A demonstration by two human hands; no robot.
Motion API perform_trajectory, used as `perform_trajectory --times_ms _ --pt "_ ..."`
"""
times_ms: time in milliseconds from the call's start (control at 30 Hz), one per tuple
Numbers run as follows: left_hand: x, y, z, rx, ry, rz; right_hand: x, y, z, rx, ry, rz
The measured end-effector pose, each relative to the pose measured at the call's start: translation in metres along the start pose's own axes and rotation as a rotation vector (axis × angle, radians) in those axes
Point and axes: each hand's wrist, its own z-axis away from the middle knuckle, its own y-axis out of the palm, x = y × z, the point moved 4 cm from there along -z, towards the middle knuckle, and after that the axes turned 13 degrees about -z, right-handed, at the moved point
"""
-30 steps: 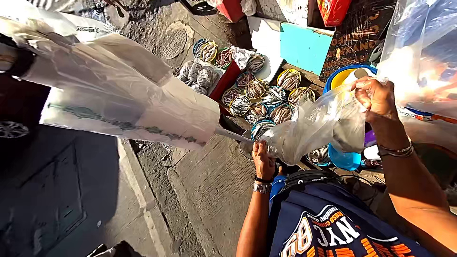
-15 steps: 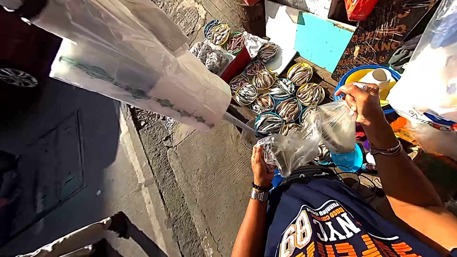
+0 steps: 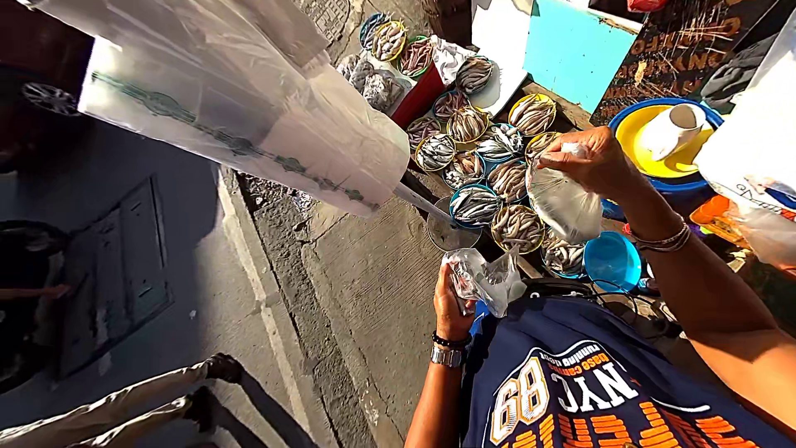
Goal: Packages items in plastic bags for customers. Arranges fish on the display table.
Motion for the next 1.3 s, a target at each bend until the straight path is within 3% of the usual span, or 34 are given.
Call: perform_trajectory --times_ms 133,267,400,533,600,700,767,900,1000,1100,1300 --pt "-0.027 -0.005 0.015 0.077 0.168 0.049 -0.046 0.035 -0.01 0.27 0.106 0.039" --pt "-0.059 0.003 0.028 0.122 0.358 0.075 -0.076 0.085 -0.004 0.51 0.084 0.062" --pt "-0.075 0.015 0.024 0.395 0.48 0.256 -0.073 0.138 0.003 0.778 0.144 0.031" --pt "-0.074 0.035 0.006 0.675 0.502 0.421 -0.061 0.145 0.002 0.803 0.202 0.005" --pt "-0.077 0.044 0.002 0.575 0.435 0.33 -0.058 0.137 -0.003 0.709 0.202 -0.026" --pt "-0.076 0.041 -0.012 0.193 0.446 -0.244 -0.046 0.124 -0.009 0.546 0.152 -0.155" --pt "-0.074 0.043 -0.024 0.109 0.472 -0.511 -0.031 0.126 -0.009 0.554 0.065 -0.216" --pt "-0.072 0.049 -0.026 0.176 0.502 -0.491 -0.012 0.136 -0.014 0.629 -0.026 -0.25" --pt "-0.082 0.041 -0.021 0.069 0.623 -0.459 -0.004 0.13 -0.033 0.586 0.015 -0.301" --pt "-0.097 0.016 -0.015 -0.047 0.7 -0.428 0.014 0.131 -0.057 0.427 0.146 -0.371" --pt "-0.145 -0.029 0.008 -0.297 0.93 -0.546 0.045 0.179 -0.117 0.345 0.23 -0.227"
